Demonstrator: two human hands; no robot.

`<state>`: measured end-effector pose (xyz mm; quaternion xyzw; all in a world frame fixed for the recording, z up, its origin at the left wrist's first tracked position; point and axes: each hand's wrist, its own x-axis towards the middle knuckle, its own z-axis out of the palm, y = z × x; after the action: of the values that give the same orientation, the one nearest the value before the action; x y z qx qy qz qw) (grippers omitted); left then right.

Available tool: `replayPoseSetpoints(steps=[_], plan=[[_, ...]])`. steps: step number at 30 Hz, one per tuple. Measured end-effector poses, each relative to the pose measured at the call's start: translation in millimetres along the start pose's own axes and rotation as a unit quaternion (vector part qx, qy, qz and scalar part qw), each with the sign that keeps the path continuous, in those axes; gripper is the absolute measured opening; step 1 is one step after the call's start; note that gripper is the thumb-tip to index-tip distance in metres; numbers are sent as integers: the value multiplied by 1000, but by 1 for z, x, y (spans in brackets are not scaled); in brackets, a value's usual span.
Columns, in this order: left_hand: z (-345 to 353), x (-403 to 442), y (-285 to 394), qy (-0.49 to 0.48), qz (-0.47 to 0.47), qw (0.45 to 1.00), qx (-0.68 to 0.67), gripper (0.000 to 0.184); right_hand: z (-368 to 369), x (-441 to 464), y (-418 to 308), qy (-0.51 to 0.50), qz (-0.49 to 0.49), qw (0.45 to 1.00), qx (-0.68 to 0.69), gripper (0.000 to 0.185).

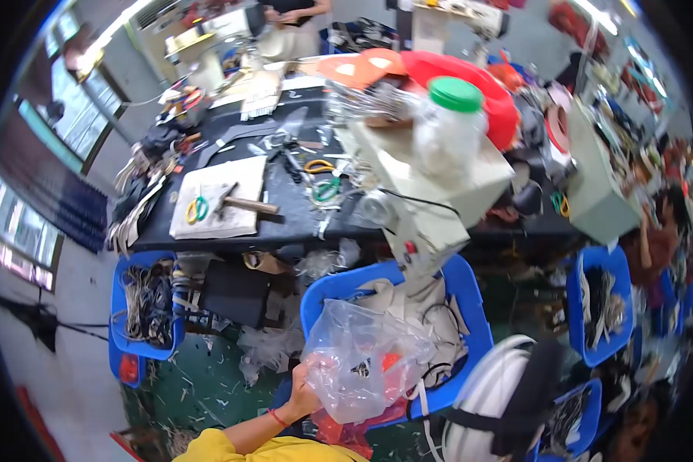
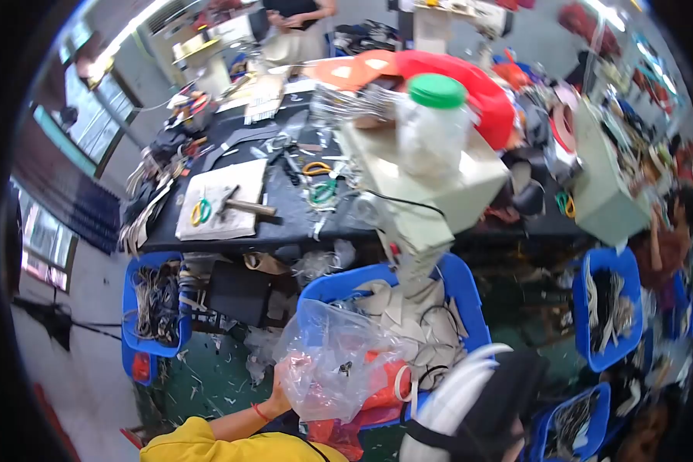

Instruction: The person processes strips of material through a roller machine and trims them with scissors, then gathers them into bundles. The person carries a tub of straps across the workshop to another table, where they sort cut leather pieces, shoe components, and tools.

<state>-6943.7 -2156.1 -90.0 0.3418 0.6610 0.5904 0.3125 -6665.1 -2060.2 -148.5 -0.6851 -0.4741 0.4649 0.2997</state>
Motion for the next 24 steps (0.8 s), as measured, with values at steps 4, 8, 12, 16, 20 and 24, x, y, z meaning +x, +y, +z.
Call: replayPoseSetpoints(steps=[4, 8, 12, 16, 20, 24], plan=[[-53, -3, -11, 119, -109, 964, -212, 11, 18, 22, -135, -3, -163, 985, 50, 40], [-107, 16, -48, 142, -91, 976, -139, 13, 77, 11, -282, -50, -309, 940, 136, 39], [-156, 60, -45, 135, -97, 982, -86, 13, 178, -24, -406, -144, -414, 868, 235, 39], [-203, 86, -65, 153, -85, 980, -96, 14, 271, -36, -501, -191, -422, 818, 340, 39], [-243, 110, -63, 149, -128, 965, -176, 14, 348, -21, -547, -171, -324, 818, 443, 40], [-268, 134, -76, 191, -143, 945, -225, 14, 423, 37, -491, -189, -222, 856, 427, 38]])
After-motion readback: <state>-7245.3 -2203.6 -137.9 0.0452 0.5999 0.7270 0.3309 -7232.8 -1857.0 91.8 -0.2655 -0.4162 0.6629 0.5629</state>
